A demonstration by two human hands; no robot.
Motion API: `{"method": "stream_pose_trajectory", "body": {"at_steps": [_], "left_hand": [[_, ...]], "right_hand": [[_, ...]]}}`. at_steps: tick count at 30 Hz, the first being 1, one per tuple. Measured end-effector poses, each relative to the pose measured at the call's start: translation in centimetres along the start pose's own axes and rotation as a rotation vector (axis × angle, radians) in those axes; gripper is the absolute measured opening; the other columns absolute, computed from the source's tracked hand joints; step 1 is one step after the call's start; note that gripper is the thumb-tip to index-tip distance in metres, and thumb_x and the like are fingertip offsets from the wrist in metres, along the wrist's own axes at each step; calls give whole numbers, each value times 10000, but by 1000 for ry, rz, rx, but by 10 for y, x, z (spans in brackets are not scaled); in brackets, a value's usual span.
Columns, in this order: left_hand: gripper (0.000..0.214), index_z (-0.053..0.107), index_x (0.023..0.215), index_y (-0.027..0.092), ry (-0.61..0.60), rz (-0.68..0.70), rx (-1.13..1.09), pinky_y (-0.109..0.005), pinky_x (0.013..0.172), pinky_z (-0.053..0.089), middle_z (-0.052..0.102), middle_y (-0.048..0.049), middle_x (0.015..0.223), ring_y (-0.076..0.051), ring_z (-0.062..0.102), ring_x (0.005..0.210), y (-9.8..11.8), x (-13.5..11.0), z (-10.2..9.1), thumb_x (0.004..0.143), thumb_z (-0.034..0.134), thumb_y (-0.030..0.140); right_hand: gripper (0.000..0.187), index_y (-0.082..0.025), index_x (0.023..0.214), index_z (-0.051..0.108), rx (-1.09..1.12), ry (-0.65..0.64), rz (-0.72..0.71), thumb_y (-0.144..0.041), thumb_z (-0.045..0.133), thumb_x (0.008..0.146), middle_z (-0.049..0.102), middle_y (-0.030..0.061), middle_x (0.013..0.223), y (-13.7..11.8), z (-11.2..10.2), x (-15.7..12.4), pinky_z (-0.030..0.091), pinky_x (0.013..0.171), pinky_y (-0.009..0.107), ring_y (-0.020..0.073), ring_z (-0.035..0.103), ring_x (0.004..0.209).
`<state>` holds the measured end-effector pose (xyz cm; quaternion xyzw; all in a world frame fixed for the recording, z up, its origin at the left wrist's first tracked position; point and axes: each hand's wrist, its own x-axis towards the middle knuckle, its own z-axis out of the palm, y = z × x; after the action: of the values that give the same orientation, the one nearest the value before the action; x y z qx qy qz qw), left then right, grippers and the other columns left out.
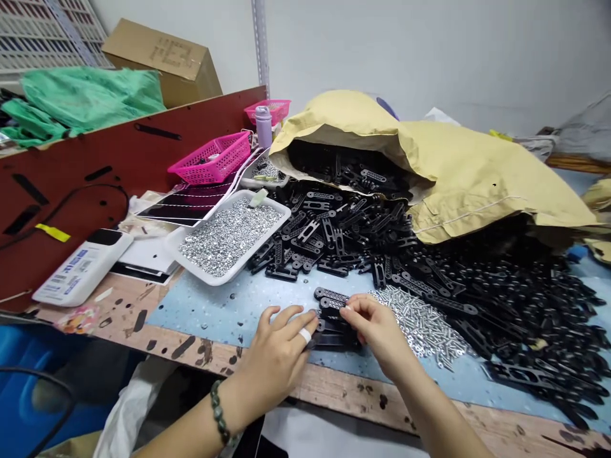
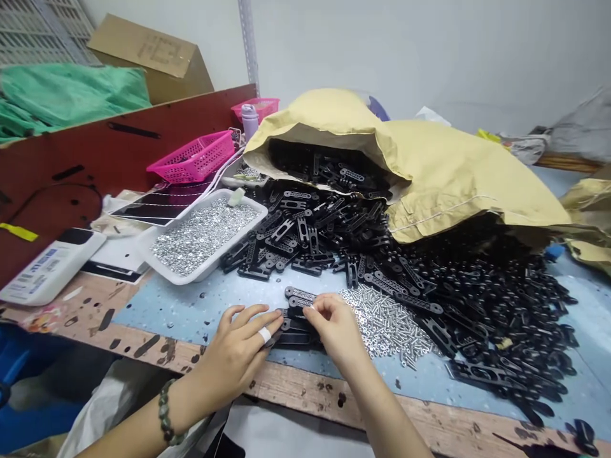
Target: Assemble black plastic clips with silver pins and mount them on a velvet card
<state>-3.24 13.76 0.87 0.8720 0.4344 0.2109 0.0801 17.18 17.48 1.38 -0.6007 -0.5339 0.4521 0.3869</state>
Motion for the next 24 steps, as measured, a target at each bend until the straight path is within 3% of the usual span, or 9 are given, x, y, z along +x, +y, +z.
{"method": "stream_pose_trajectory", "body": {"at_steps": [3, 6, 17, 21, 24], "left_hand": [[417, 538, 1262, 179, 23, 16, 5, -450, 992, 248, 590, -48, 1292, -246, 463, 1198, -1, -2, 1, 875, 422, 73], [398, 551, 1248, 197, 8, -4, 8, -445, 992, 245, 586, -41, 1290, -249, 453, 1203, -3, -3, 1, 878, 445, 93], [388, 517, 1270, 195, -39, -25, -29, -454, 993, 221, 621, -49, 1181, -234, 481, 1128, -3, 9, -1, 898, 442, 116], [381, 509, 1274, 192, -52, -18, -18, -478, 1015, 196, 615, -57, 1127, -238, 478, 1116, -2, 13, 3, 905, 436, 130], [378, 518, 1263, 198, -46, -24, -40, -494, 1015, 211, 613, -57, 1087, -238, 483, 1100, -2, 15, 2, 901, 436, 126]], "right_hand": [[249, -185, 547, 562, -108, -5, -39, -373, 609, 702, 563, 58, 818, 0, 4, 3, 420, 630, 311, 182, 528, 680], [232, -192, 549, 556, -180, -26, -30, -363, 575, 705, 564, 60, 833, -1, 4, 5, 406, 708, 335, 205, 548, 743], [210, -198, 561, 529, -404, -65, -16, -244, 549, 764, 566, 49, 838, -4, 6, 5, 416, 708, 318, 193, 567, 757], [242, -205, 582, 481, -682, -73, -68, -208, 578, 804, 549, 27, 767, -8, 6, 5, 417, 665, 310, 190, 569, 718], [268, -208, 636, 474, -950, -49, -117, -326, 615, 831, 535, 27, 788, -11, 1, 3, 397, 560, 309, 192, 559, 636]]}}
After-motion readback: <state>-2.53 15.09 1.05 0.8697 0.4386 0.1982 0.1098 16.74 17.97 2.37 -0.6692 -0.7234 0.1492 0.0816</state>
